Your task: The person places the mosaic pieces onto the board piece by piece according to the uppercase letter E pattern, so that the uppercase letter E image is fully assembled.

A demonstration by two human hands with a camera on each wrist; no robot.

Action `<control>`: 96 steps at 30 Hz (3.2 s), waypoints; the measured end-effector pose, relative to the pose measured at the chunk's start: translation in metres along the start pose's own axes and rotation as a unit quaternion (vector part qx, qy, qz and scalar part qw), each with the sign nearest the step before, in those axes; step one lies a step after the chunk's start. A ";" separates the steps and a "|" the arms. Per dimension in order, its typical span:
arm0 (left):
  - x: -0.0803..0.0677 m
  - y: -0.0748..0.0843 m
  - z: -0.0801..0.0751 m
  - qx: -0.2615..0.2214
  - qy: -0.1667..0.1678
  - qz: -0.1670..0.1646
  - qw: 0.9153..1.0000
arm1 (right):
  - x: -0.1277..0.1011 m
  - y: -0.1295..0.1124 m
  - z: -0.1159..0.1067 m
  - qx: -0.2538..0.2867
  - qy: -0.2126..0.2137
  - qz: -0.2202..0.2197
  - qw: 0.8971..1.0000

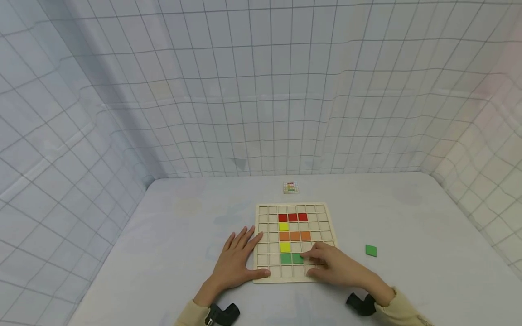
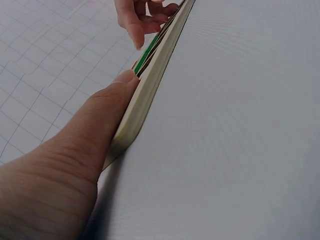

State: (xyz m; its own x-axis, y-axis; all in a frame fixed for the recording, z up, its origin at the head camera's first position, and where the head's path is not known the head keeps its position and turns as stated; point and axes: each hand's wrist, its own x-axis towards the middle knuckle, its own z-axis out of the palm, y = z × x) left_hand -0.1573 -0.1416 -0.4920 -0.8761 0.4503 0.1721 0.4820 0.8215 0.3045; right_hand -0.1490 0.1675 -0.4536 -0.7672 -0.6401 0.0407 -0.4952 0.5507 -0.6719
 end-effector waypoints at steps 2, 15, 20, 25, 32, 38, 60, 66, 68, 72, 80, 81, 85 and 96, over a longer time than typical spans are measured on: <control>0.000 0.000 -0.001 -0.002 0.001 0.000 1.000 | -0.006 0.003 -0.005 0.017 0.010 -0.008 1.000; 0.001 -0.003 0.003 0.000 0.005 0.002 1.000 | -0.048 0.033 -0.038 -0.193 0.190 0.112 0.956; 0.001 -0.005 0.005 -0.001 0.007 0.007 1.000 | -0.062 0.046 -0.047 -0.219 0.176 0.154 0.947; 0.001 -0.004 0.004 -0.006 0.008 0.007 1.000 | -0.068 0.053 -0.047 -0.187 0.171 0.177 0.951; 0.000 -0.004 0.003 -0.003 0.009 0.012 1.000 | -0.067 0.053 -0.044 -0.134 0.176 0.181 0.958; 0.000 -0.003 0.002 -0.003 0.009 0.011 1.000 | -0.064 0.050 -0.043 -0.109 0.164 0.181 0.964; 0.001 -0.003 0.005 0.001 0.004 0.003 1.000 | -0.039 0.026 -0.029 -0.057 0.184 0.138 0.972; 0.001 -0.003 0.005 0.005 0.005 0.001 1.000 | -0.024 0.014 -0.019 0.012 0.161 0.064 0.985; 0.001 -0.003 0.005 0.006 0.004 0.000 1.000 | -0.018 0.012 -0.016 0.035 0.136 0.039 0.989; 0.000 -0.004 0.004 0.006 0.004 0.002 1.000 | -0.008 0.009 -0.009 0.065 0.095 0.015 0.993; 0.001 -0.004 0.004 0.001 0.010 0.009 1.000 | 0.008 0.010 0.001 0.052 0.088 0.005 0.995; 0.001 -0.005 0.005 0.002 0.011 0.010 1.000 | 0.009 0.010 0.001 0.048 0.091 0.005 0.995; 0.002 -0.005 0.004 0.010 0.007 0.012 1.000 | 0.010 0.009 0.002 0.030 0.102 0.011 0.994; 0.002 -0.005 0.004 0.009 0.007 0.011 1.000 | 0.008 0.002 0.006 -0.079 0.116 0.039 0.989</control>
State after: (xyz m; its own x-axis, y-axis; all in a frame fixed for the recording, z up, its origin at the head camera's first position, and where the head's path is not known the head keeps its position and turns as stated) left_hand -0.1609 -0.1434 -0.4966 -0.8650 0.4639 0.1911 0.5011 0.8176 0.2836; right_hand -0.1537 0.1605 -0.4592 -0.8693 -0.4626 0.1741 -0.4743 0.6816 -0.5572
